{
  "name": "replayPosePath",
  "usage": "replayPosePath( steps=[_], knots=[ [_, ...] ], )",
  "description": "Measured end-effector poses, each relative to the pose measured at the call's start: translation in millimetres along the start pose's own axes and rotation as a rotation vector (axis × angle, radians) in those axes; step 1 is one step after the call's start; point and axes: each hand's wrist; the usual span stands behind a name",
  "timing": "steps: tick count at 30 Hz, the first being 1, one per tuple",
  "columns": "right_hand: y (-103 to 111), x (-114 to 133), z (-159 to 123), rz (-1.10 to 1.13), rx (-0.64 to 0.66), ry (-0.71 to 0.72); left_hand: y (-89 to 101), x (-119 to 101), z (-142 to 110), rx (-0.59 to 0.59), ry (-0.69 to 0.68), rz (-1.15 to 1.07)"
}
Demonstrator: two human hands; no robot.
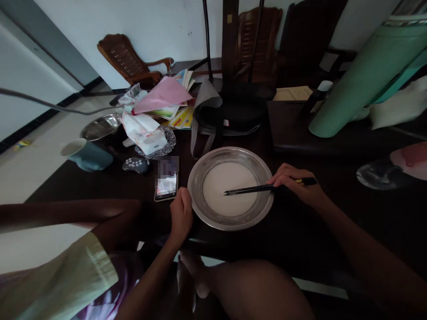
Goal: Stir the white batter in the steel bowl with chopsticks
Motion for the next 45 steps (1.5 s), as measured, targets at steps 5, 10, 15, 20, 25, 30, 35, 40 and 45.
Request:
replayPosePath(
  steps=[5,10,15,20,25,30,35,40,45],
  knots=[
    [0,-3,0,0.012,-0.041,-0.014,3.9,-5,-1,0.014,-0.055,0.216],
    [0,-2,0,0.003,-0.001,0.020,4.7,-8,-1,0.016,-0.018,0.275],
    [1,-2,-1,-0.001,-0.014,0.000,5.1,-10,-1,0.027,0.003,0.284],
    [0,1,0,0.007,0.018,-0.024,5.5,-6,-2,0.015,-0.014,0.266],
    [1,-1,0,-0.006,-0.017,-0.057,8.3,0,7,0.102,-0.087,0.167],
    [1,0,-1,0.001,0.013,-0.020,13.7,5,17,0.188,-0.250,0.197],
    [2,1,-1,0.046,-0.032,-0.055,22.2,18,26,-0.009,-0.167,0.258],
    [3,1,-1,0.009,0.001,-0.051,39.8,49,50,-0.148,-0.124,0.355],
    [2,0,-1,0.054,-0.012,-0.067,50.7,68,63,-0.159,-0.038,0.416]
  ],
)
Point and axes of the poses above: each hand's wrist, its own z-axis towards the middle knuckle, its own y-axis out of the back of the hand, x = y × z, and after that the axes turned 7 degrees about -z, right-handed
